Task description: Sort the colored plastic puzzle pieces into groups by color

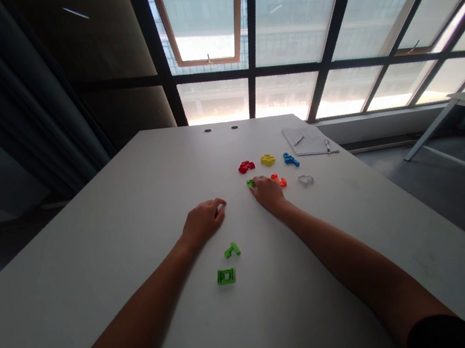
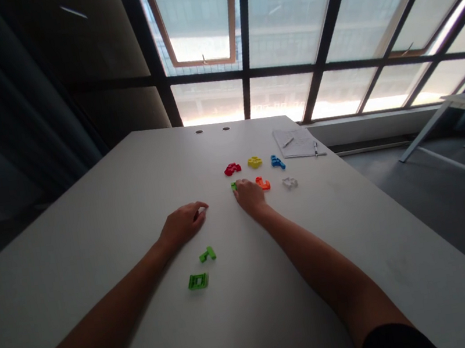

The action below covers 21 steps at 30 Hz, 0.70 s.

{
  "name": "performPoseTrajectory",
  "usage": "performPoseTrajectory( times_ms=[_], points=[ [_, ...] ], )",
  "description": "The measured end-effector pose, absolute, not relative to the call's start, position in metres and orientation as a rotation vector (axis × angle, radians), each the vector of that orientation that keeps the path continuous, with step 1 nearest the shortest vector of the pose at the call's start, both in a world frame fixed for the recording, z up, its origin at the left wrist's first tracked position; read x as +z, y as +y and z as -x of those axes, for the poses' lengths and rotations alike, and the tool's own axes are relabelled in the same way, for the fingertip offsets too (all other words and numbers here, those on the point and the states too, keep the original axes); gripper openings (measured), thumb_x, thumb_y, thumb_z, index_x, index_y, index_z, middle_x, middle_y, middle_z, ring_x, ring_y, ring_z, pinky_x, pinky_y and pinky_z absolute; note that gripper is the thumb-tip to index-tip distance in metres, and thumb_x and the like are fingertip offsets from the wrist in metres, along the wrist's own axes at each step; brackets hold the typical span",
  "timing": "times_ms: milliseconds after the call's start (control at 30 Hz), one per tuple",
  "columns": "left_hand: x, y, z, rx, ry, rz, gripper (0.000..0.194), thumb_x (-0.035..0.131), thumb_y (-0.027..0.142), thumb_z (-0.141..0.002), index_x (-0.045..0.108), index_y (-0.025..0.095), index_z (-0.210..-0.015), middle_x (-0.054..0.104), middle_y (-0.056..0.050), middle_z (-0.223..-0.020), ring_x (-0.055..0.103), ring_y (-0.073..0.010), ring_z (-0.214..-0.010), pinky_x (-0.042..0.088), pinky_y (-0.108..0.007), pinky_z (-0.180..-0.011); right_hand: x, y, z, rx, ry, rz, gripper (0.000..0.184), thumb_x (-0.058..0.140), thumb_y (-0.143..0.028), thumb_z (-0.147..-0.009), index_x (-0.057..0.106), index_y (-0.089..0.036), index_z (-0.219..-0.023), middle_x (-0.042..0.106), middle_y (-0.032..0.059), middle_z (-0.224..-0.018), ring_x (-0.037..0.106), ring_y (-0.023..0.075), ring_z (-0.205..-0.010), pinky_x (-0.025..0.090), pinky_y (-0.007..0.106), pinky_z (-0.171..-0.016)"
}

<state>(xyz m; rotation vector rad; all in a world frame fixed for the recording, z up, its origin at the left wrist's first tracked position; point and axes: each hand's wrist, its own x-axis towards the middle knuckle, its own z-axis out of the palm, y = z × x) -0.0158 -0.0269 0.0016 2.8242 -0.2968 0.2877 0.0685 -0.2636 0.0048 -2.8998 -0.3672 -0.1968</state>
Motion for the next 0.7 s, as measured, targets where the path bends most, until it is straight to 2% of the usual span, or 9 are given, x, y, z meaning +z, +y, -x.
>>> performPoseTrajectory(
  times_ms=[200, 300, 433, 600, 700],
  points=[
    [0.002, -0.027, 0.016, 0.276, -0.302, -2.837, 0.033, 0.048, 0.036, -0.101, 0.073, 0.03, -0.122, 0.078, -0.004, -0.107, 0.071, -0.0227, -0.098, 0.051, -0.03, -0.078, 0.004, -0.269, -0.049, -0.234, -0.392, 2.866, 0.036, 0.053, -0.035, -0.108, 0.061, -0.019, -0.139, 0.071, 0.0158, -0.134, 0.069, 0.0255, -0.114, 0.051, 0.033, -0.09],
    [0.002, -0.027, 0.017, 0.286, -0.31, -2.843, 0.034, 0.047, 0.037, -0.102, 0.073, 0.03, -0.122, 0.078, -0.004, -0.108, 0.071, -0.0234, -0.098, 0.052, -0.031, -0.079, 0.0, -0.278, -0.027, -0.231, -0.554, 2.825, 0.034, 0.048, -0.029, -0.109, 0.066, -0.02, -0.136, 0.071, 0.0144, -0.134, 0.07, 0.0232, -0.11, 0.051, 0.03, -0.089],
    [0.002, -0.028, 0.018, 0.286, -0.297, -2.842, 0.034, 0.048, 0.037, -0.102, 0.073, 0.03, -0.124, 0.079, -0.005, -0.111, 0.072, -0.0237, -0.1, 0.053, -0.031, -0.08, -0.003, -0.291, 0.014, -0.181, -1.033, 2.63, 0.032, 0.048, -0.027, -0.109, 0.072, -0.024, -0.13, 0.074, 0.0099, -0.127, 0.07, 0.0207, -0.111, 0.05, 0.03, -0.096],
    [0.002, -0.027, 0.018, 0.301, -0.298, -2.835, 0.033, 0.049, 0.036, -0.102, 0.073, 0.03, -0.124, 0.079, -0.004, -0.114, 0.072, -0.0231, -0.102, 0.054, -0.031, -0.083, -0.001, -0.281, 0.052, -0.175, -1.466, 2.244, 0.036, 0.058, -0.038, -0.108, 0.066, -0.026, -0.141, 0.07, 0.0099, -0.138, 0.065, 0.0214, -0.121, 0.049, 0.036, -0.106],
    [0.001, -0.026, 0.017, 0.32, -0.309, -2.828, 0.033, 0.049, 0.035, -0.101, 0.073, 0.029, -0.124, 0.079, -0.004, -0.115, 0.072, -0.023, -0.102, 0.054, -0.031, -0.083, -0.001, -0.27, 0.053, -0.152, -1.641, 2.148, 0.035, 0.062, -0.041, -0.107, 0.069, -0.026, -0.137, 0.073, 0.0088, -0.134, 0.065, 0.0211, -0.12, 0.045, 0.038, -0.109]
  ],
)
